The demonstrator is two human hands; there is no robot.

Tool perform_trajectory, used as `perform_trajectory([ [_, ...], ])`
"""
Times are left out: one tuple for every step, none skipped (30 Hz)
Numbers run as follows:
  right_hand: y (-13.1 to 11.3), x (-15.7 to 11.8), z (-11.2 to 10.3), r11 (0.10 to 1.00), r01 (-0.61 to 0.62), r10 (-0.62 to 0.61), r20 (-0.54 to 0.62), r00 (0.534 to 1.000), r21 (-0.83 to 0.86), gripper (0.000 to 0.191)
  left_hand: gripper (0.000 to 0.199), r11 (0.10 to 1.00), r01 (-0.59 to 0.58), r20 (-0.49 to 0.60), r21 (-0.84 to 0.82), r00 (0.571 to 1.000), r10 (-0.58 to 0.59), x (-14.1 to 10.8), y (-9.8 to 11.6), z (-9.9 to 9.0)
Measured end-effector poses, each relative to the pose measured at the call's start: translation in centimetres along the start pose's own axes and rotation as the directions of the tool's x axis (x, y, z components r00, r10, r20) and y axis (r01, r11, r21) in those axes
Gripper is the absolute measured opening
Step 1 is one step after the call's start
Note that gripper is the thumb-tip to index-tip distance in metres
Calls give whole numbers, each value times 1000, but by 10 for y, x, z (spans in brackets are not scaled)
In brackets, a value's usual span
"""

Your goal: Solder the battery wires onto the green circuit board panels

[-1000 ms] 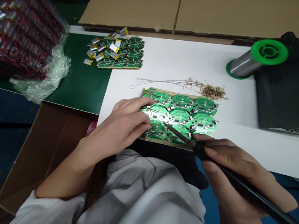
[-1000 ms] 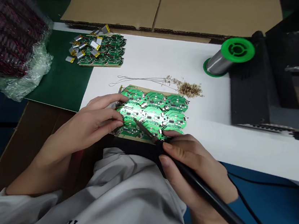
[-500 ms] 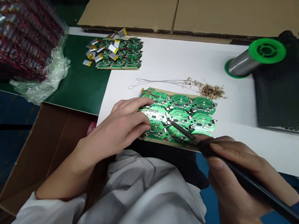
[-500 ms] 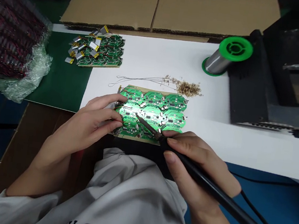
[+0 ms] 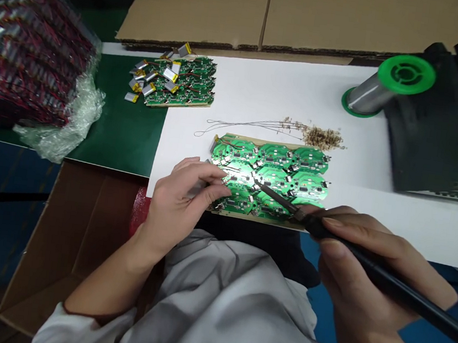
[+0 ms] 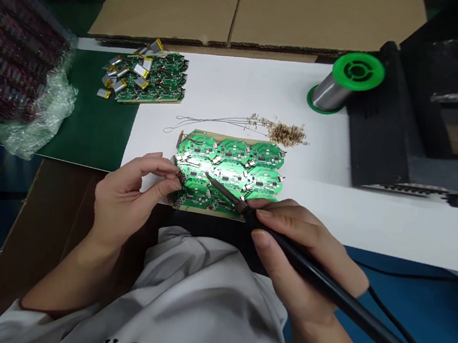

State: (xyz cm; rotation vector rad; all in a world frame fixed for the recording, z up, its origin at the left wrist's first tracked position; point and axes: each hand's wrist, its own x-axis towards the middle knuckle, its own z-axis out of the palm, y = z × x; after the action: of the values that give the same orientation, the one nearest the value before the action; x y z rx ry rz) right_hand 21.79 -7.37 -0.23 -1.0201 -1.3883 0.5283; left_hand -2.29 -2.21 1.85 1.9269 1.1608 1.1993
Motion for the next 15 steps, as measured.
perform_trajectory([
  [0,0,0,1000,1,-1,1,1000,6,48,13,1000,-5,19,15,1000,5,0,0,-1],
  [1,0,0,1000,3,-3,-1,1000,12,48,11,999,-26,53,35,998,24,1,1,-2],
  [1,-1,0,1000,3,-3,-4,1000,16,47,11,997,-51,100,64,994,45,2,2,-4],
  [1,-1,0,1000,2,-2,-12,1000,15,46,11,992,-75,153,98,986,60,3,3,-5],
  [1,-2,0,1000,-1,1,-18,1000,10,45,12,986,-97,201,136,977,68,4,4,-7],
  [1,-2,0,1000,-4,4,-24,1000,3,44,12,978,-117,246,175,967,72,5,4,-8],
  [1,-3,0,1000,-7,7,-25,1000,-1,44,13,968,-137,284,210,956,74,6,5,-9],
  [0,-3,0,1000,-11,11,-23,1000,-5,44,14,959,-155,315,238,946,75,7,6,-10],
  [0,-3,0,1000,-13,13,-19,1000,-7,44,14,951,-168,339,261,938,73,8,7,-11],
  [0,-3,0,1000,-15,15,-14,1000,-7,44,14,945,-174,354,276,933,68,9,8,-11],
  [0,-4,-1,1000,-17,17,-7,1000,-5,45,14,942,-169,364,288,930,56,9,8,-11],
  [0,-4,-1,1000,-19,19,-1,1000,-4,45,13,942,-158,372,297,927,38,11,9,-11],
  [0,-4,-2,1000,-20,20,12,1000,-4,46,13,943,-139,381,302,925,15,12,10,-11],
  [1,-4,-2,1000,-21,21,23,1000,-7,47,13,945,-118,390,304,921,-10,14,12,-12],
  [1,-4,-3,1000,-20,21,36,999,-8,48,13,948,-98,402,304,915,-34,16,13,-12],
])
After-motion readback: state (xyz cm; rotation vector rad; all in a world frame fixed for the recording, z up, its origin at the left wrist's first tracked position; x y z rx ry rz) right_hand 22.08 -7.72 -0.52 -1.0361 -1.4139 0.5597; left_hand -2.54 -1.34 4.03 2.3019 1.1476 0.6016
